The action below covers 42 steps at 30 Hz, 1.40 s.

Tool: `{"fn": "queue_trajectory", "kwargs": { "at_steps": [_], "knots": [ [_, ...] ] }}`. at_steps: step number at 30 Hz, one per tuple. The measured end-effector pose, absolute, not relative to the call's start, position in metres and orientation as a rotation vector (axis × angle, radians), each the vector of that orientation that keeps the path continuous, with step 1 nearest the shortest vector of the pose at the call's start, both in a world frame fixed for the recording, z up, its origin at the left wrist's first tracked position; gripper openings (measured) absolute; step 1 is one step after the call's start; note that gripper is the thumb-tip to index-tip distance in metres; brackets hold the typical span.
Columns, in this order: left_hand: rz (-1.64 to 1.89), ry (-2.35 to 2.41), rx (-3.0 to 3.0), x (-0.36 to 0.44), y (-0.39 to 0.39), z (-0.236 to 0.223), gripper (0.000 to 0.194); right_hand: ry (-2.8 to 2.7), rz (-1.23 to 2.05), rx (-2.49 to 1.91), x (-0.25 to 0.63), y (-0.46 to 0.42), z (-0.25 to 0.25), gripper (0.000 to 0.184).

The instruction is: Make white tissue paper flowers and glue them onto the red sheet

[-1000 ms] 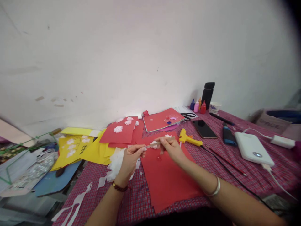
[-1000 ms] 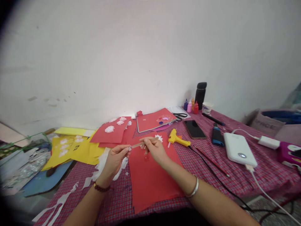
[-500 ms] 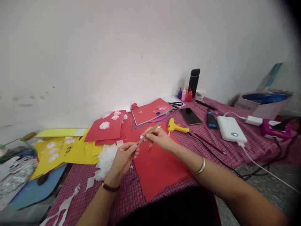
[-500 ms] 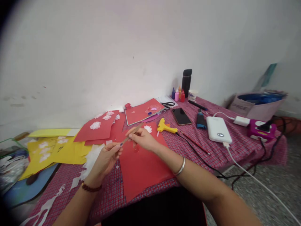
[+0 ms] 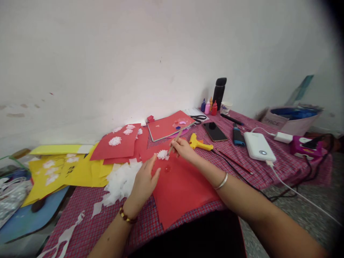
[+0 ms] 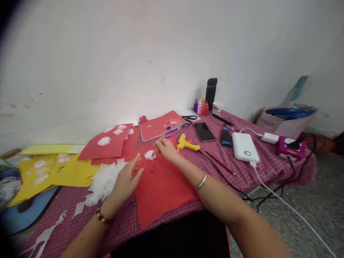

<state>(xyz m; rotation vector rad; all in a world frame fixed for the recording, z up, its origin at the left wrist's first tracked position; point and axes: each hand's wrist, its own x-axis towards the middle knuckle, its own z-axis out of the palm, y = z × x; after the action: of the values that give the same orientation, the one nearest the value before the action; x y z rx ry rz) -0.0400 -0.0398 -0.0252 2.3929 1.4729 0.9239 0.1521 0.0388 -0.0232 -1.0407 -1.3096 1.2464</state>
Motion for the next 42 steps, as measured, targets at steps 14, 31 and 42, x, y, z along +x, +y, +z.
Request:
{"fn": "queue_trajectory", "kwargs": {
  "at_steps": [14,31,42],
  "knots": [
    [0.362,1.412,2.571,-0.041,-0.039,-0.022,0.028,-1.992,0.746,-1.146,0.154,0.042,-0.032,0.026],
    [0.36,1.389,2.579,-0.042,-0.039,-0.022,0.025,-2.036,0.709,-1.142,0.153,0.043,-0.038,0.024],
    [0.364,1.383,2.57,-0.043,-0.039,-0.022,0.024,-2.037,0.593,-1.134,0.154,0.031,-0.023,0.025]
  ]
}}
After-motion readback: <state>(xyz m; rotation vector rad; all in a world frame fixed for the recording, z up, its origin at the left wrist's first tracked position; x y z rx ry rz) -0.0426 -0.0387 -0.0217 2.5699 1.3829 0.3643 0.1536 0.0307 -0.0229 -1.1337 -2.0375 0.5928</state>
